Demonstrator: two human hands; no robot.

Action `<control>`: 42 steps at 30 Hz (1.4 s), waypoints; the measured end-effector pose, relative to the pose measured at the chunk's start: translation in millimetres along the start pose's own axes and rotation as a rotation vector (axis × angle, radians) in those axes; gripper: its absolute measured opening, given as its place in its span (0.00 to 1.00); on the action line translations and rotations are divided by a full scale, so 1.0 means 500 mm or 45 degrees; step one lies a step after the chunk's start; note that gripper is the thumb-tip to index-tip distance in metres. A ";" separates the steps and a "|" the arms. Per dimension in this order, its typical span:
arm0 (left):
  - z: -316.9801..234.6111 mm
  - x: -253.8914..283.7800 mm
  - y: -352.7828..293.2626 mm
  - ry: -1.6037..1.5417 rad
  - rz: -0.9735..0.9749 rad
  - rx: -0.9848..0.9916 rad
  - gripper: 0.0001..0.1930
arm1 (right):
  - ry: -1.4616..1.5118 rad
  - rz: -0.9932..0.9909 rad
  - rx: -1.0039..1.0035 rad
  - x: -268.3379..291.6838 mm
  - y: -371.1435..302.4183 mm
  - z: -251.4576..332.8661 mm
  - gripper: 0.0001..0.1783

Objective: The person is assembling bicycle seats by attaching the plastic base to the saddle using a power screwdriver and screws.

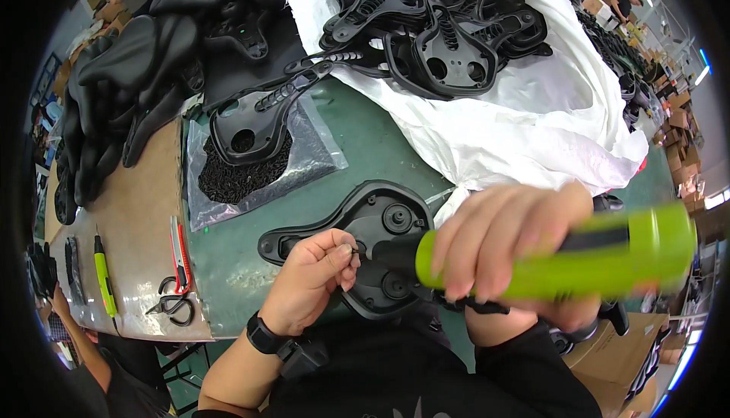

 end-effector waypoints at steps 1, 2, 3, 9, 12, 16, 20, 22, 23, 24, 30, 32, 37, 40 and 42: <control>0.001 -0.005 0.004 -0.006 -0.020 0.033 0.07 | 0.000 0.167 -0.024 -0.002 0.011 0.012 0.26; 0.003 -0.008 0.009 -0.005 -0.012 0.039 0.07 | -0.001 0.333 -0.050 -0.005 0.022 0.022 0.25; 0.009 0.001 0.011 0.006 -0.044 0.038 0.07 | -0.019 0.391 -0.038 -0.015 0.022 0.010 0.25; -0.014 0.006 0.022 0.308 -0.099 -0.072 0.09 | -0.147 0.172 0.104 0.017 0.043 -0.023 0.27; -0.012 0.018 0.029 0.459 -0.112 -0.154 0.09 | -0.079 0.100 -0.020 0.042 0.045 -0.053 0.30; -0.010 0.013 0.034 0.837 -0.061 -0.185 0.05 | -0.188 0.256 -0.124 0.053 0.038 -0.084 0.33; -0.017 0.013 0.042 1.022 -0.018 -0.183 0.06 | -0.162 0.305 -0.245 0.040 0.053 -0.085 0.33; -0.019 0.015 0.047 1.015 0.020 -0.175 0.07 | -0.150 0.318 -0.265 0.043 0.062 -0.090 0.33; -0.020 0.016 0.048 0.988 0.030 -0.148 0.06 | -0.137 0.329 -0.281 0.045 0.066 -0.094 0.33; -0.021 0.016 0.050 0.962 0.042 -0.121 0.06 | -0.125 0.339 -0.297 0.047 0.071 -0.096 0.33; -0.029 0.017 0.049 0.944 0.070 -0.096 0.04 | -0.162 0.418 -0.439 0.052 0.095 -0.114 0.29; -0.027 0.018 0.051 0.952 0.069 -0.120 0.06 | -0.159 0.468 -0.428 0.043 0.100 -0.123 0.28; -0.017 0.028 0.061 1.017 0.134 -0.161 0.09 | -0.336 0.604 -0.455 0.047 0.121 -0.139 0.27; -0.018 0.029 0.063 0.923 0.163 -0.112 0.09 | -0.270 0.645 -0.660 0.074 0.120 -0.155 0.30; -0.030 0.024 0.057 0.937 0.193 -0.053 0.05 | -0.242 0.592 -0.637 0.082 0.107 -0.167 0.33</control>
Point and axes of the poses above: each hand's wrist, its own y-axis towards the middle knuckle, its own x-axis out of the back of the hand, z = x × y, the point moved 1 cm from there along y, towards the middle knuckle, and after that the axes turned 5 degrees about -z, right-handed, at the moved point
